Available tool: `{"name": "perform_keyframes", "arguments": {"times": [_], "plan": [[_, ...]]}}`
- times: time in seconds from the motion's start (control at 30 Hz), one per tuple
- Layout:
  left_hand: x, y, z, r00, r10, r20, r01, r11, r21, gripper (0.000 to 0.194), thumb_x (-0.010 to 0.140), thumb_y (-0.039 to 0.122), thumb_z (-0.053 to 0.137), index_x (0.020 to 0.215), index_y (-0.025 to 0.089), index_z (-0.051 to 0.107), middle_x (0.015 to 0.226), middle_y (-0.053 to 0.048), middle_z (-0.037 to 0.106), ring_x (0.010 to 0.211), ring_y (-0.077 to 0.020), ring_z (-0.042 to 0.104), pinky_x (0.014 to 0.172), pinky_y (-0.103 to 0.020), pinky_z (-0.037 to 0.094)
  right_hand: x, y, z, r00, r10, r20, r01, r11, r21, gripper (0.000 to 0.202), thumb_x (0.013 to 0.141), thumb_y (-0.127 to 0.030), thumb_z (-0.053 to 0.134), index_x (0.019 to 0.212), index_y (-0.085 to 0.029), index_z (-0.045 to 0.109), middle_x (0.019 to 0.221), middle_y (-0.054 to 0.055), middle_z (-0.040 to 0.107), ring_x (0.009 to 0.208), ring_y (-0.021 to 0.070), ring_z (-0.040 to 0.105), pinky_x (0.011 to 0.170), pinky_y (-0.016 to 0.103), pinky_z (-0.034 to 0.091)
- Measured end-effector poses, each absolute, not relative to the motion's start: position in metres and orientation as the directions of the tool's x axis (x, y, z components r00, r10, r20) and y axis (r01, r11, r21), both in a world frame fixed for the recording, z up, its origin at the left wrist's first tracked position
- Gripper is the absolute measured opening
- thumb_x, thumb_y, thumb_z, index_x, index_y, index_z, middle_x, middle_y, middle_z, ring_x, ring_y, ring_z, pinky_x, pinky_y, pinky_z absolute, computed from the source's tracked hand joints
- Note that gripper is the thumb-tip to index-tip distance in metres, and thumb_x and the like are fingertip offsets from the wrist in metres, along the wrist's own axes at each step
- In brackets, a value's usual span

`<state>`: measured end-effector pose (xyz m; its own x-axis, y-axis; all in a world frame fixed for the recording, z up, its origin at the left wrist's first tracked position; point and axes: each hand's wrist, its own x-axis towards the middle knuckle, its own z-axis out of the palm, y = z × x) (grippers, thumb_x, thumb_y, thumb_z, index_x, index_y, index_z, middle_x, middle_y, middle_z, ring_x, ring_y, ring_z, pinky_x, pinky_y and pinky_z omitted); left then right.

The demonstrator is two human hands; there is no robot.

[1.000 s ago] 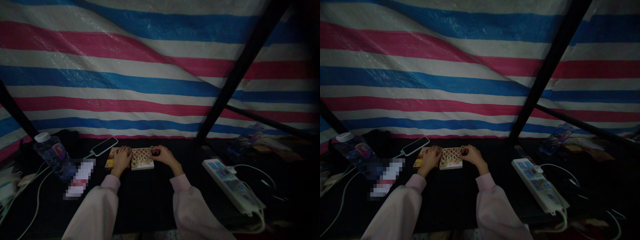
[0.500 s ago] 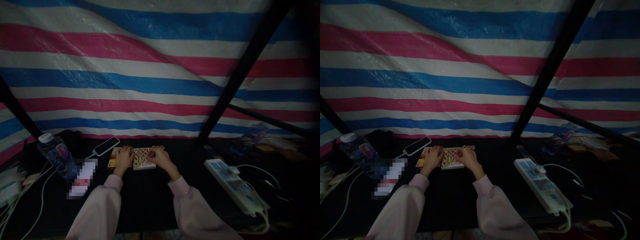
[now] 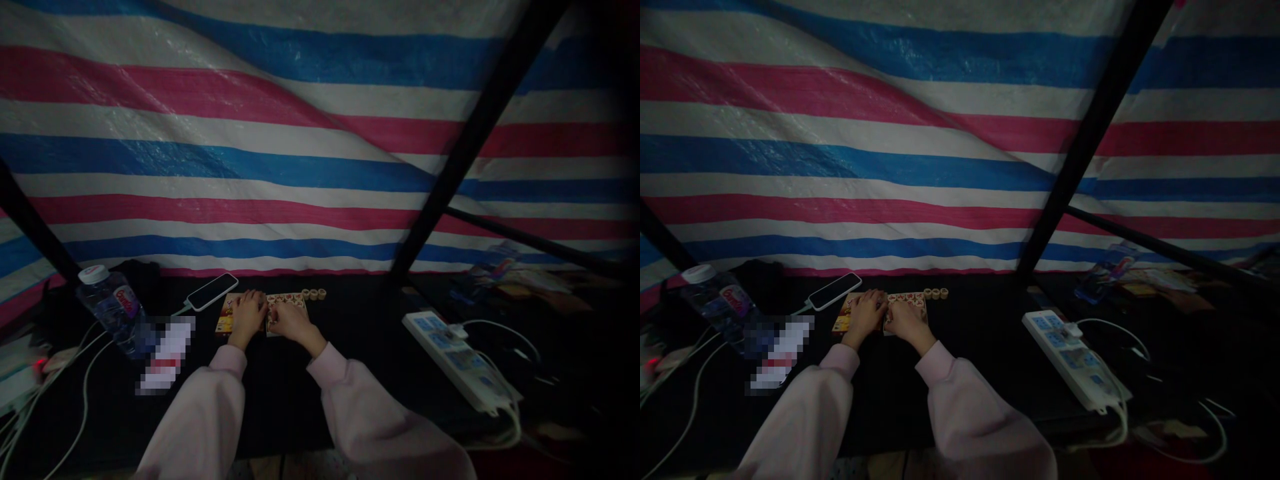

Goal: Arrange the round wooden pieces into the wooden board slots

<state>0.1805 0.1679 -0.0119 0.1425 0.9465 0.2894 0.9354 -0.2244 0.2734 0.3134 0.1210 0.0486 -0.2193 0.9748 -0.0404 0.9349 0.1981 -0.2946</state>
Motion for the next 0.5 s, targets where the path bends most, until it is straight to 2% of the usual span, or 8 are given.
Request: {"name": "perform_keyframes", "arguments": {"times": [0.17, 0.33, 0.5], "plan": [[0.18, 0.169, -0.012, 0.142, 0.949, 0.281, 0.933, -0.223, 0.282, 0.032, 0.089, 0.032, 0.04, 0.115, 0.02, 0.054, 0.128, -0.01, 0.054, 0.125, -0.025, 0.041, 0.101, -0.045, 0.026, 0.299, 0.124, 0.052, -0.127, 0.985, -0.118, 0.959, 0.091, -0.269, 0.025, 0.065, -0.024, 0.065, 0.09, -0.018, 0.066, 0.091, 0.01, 0.069, 0.086, 0.0252, 0.065, 0.068, 0.029, 0.047], [0.18, 0.169, -0.012, 0.136, 0.949, 0.285, 0.933, -0.22, 0.286, 0.032, 0.089, 0.033, 0.041, 0.115, 0.02, 0.054, 0.128, -0.009, 0.055, 0.125, -0.0245, 0.041, 0.102, -0.045, 0.026, 0.286, 0.13, 0.051, -0.033, 0.986, -0.162, 0.97, -0.007, -0.243, 0.026, 0.073, -0.018, 0.059, 0.098, -0.015, 0.065, 0.096, 0.015, 0.068, 0.095, 0.0272, 0.064, 0.073, 0.031, 0.048], [0.18, 0.169, -0.011, 0.139, 0.944, 0.301, 0.93, -0.228, 0.287, 0.031, 0.089, 0.034, 0.041, 0.113, 0.02, 0.055, 0.126, -0.01, 0.056, 0.124, -0.0248, 0.042, 0.101, -0.044, 0.027, 0.285, 0.125, 0.056, -0.096, 0.985, -0.144, 0.96, 0.053, -0.277, 0.03, 0.072, -0.023, 0.062, 0.1, -0.013, 0.063, 0.102, 0.016, 0.066, 0.096, 0.0283, 0.063, 0.072, 0.03, 0.048]]}}
